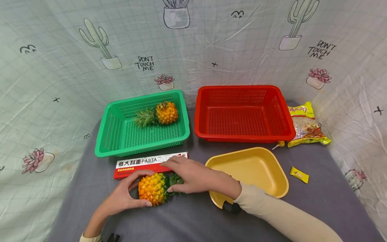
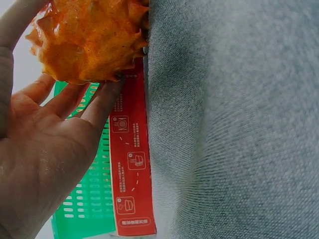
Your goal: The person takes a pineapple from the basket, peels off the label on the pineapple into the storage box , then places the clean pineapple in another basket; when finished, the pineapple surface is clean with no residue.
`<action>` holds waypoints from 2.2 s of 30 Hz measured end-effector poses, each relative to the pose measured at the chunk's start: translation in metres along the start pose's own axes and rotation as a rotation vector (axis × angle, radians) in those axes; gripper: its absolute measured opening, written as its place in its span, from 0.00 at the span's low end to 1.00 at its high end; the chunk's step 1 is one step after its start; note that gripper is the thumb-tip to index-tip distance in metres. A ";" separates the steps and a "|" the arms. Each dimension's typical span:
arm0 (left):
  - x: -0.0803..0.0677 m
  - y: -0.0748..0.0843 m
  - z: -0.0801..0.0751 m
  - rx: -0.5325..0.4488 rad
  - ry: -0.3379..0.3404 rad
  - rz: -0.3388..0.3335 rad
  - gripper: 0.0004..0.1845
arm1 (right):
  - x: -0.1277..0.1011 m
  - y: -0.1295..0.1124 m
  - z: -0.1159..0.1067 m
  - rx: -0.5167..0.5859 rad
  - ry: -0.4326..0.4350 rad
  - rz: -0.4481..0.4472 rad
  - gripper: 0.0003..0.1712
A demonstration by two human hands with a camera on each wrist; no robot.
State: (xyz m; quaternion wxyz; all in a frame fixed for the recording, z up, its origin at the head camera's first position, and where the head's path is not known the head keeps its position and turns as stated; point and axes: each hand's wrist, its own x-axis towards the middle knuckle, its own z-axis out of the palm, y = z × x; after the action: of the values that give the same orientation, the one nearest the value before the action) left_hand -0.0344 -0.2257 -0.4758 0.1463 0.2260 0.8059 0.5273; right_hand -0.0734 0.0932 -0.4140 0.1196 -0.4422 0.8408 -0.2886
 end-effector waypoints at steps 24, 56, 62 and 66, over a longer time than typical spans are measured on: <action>0.001 0.001 0.001 -0.030 -0.013 0.036 0.43 | 0.021 -0.003 0.031 -0.061 -0.075 0.044 0.56; 0.011 0.044 -0.050 0.214 0.510 0.349 0.30 | 0.022 0.000 0.045 -0.176 -0.065 0.071 0.53; 0.022 0.049 -0.072 0.358 0.773 0.414 0.26 | 0.023 0.001 0.047 -0.180 -0.055 0.063 0.52; 0.023 0.022 -0.091 0.377 0.851 0.311 0.32 | 0.024 0.000 0.047 -0.176 -0.061 0.069 0.52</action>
State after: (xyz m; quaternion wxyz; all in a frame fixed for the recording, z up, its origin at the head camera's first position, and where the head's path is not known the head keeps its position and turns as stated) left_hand -0.0923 -0.2775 -0.4190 -0.3199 0.1305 0.8323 0.4335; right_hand -0.0659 0.0563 -0.4501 0.1159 -0.4304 0.8735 -0.1956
